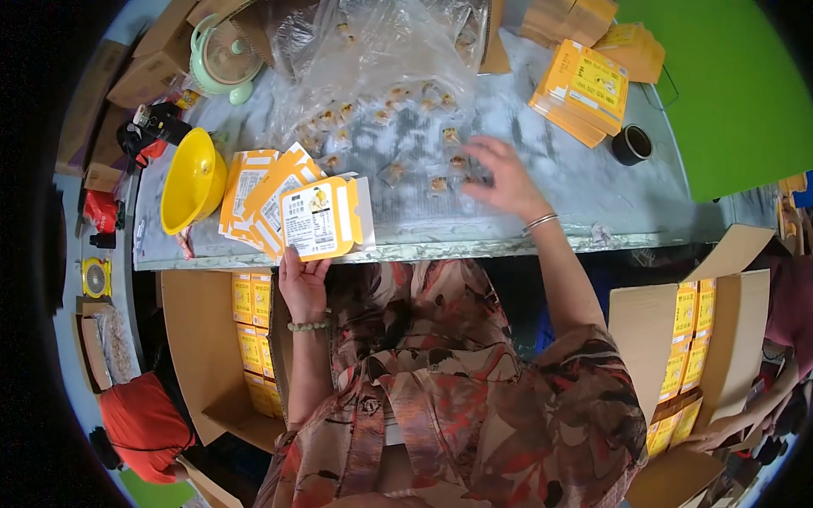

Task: The recorder is packing small food items into yellow product boxes and then placing those boxes into a larger cardboard shipping carton.

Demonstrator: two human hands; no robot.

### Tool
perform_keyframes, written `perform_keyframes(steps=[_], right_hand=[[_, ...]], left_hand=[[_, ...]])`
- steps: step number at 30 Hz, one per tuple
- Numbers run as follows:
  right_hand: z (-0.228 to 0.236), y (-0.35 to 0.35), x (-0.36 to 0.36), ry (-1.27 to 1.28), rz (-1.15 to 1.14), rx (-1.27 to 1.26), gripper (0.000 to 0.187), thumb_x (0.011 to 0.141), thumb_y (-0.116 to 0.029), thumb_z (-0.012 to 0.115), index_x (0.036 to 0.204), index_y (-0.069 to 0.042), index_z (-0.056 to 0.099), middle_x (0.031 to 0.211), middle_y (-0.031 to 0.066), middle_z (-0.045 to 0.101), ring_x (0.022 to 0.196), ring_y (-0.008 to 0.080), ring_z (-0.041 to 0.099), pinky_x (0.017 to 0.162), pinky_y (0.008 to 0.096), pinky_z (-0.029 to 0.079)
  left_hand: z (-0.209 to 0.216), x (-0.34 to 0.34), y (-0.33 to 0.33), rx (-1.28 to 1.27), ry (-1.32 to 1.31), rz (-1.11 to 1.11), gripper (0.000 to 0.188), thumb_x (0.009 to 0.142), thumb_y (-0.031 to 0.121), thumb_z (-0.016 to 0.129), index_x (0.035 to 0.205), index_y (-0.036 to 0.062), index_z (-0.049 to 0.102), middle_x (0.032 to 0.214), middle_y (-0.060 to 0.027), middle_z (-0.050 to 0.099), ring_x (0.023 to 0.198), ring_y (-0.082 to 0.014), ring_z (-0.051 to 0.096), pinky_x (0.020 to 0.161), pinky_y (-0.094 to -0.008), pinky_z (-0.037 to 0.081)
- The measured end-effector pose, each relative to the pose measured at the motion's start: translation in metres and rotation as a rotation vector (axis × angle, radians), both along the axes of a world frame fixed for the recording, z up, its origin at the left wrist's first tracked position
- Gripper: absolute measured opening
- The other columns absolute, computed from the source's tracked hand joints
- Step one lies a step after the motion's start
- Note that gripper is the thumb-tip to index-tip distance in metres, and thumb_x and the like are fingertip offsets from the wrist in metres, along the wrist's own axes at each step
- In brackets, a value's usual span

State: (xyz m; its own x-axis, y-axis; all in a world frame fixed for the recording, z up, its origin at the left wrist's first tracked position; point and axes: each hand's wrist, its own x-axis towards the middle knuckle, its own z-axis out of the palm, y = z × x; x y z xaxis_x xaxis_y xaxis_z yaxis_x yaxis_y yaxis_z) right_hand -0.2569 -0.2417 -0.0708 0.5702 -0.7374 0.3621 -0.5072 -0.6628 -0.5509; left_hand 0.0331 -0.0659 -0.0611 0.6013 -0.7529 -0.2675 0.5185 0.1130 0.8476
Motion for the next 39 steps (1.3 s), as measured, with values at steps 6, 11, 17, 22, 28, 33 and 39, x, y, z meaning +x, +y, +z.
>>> perform_keyframes(steps=[6,11,17,22,28,33,39], right_hand=[[0.019,-0.012,-0.007,-0.035,-0.262,0.512,0.048,0.059,-0.019,0.068,0.102,-0.004,0.051,0.100,0.0120,0.047,0.092,0.0239,0.046,0.079,0.0304,0.039],[0.013,-0.005,0.008,0.143,-0.169,0.331,0.057,0.056,-0.020,0.068,0.107,-0.005,0.046,0.103,0.0152,0.043,0.093,0.0271,0.046,0.080,0.0300,0.039],[0.019,-0.007,0.036,0.251,0.087,0.435,0.062,0.056,-0.025,0.068,0.110,-0.006,0.044,0.104,0.0148,0.042,0.097,0.0300,0.043,0.081,0.0305,0.038],[0.028,-0.016,0.077,0.357,0.091,0.058,0.054,0.057,-0.031,0.064,0.107,-0.014,0.050,0.105,0.0092,0.044,0.099,0.0264,0.039,0.084,0.0327,0.033],[0.028,-0.002,0.077,0.438,0.268,0.091,0.060,0.054,-0.029,0.065,0.109,-0.012,0.047,0.106,0.0105,0.044,0.099,0.0268,0.039,0.086,0.0335,0.032],[0.042,0.002,0.024,0.391,0.096,0.320,0.070,0.052,-0.027,0.068,0.114,-0.008,0.040,0.110,0.0154,0.039,0.101,0.0312,0.041,0.086,0.0322,0.034],[0.008,0.015,0.048,0.324,0.058,0.338,0.073,0.051,-0.024,0.071,0.114,-0.005,0.038,0.107,0.0184,0.037,0.097,0.0317,0.044,0.082,0.0308,0.038]], left_hand=[[0.002,0.004,0.001,-0.040,-0.050,0.021,0.023,0.085,0.021,0.041,0.097,0.0013,0.047,0.083,-0.0095,0.057,0.068,-0.0163,0.058,0.059,-0.0319,0.052],[0.004,0.011,-0.002,-0.040,-0.072,0.047,0.024,0.085,0.020,0.041,0.097,0.0009,0.047,0.083,-0.0094,0.057,0.064,-0.0157,0.057,0.059,-0.0326,0.052],[0.004,0.012,-0.002,-0.047,-0.064,0.059,0.023,0.084,0.020,0.043,0.096,0.0010,0.046,0.083,-0.0098,0.057,0.066,-0.0168,0.058,0.058,-0.0325,0.052],[0.003,0.012,-0.006,-0.047,-0.058,0.063,0.022,0.082,0.018,0.046,0.097,0.0017,0.046,0.082,-0.0091,0.056,0.066,-0.0165,0.058,0.056,-0.0326,0.053],[0.006,0.001,-0.027,0.036,-0.198,0.047,0.024,0.082,0.016,0.047,0.101,0.0017,0.046,0.088,-0.0074,0.054,0.072,-0.0147,0.057,0.059,-0.0293,0.051],[-0.002,0.000,-0.034,0.044,-0.244,-0.014,0.022,0.081,0.018,0.048,0.099,0.0036,0.048,0.085,-0.0051,0.055,0.069,-0.0141,0.057,0.055,-0.0268,0.051],[-0.014,-0.017,-0.047,0.104,-0.254,-0.055,0.024,0.081,0.019,0.049,0.099,0.0036,0.047,0.086,-0.0060,0.055,0.069,-0.0147,0.057,0.057,-0.0282,0.051]])
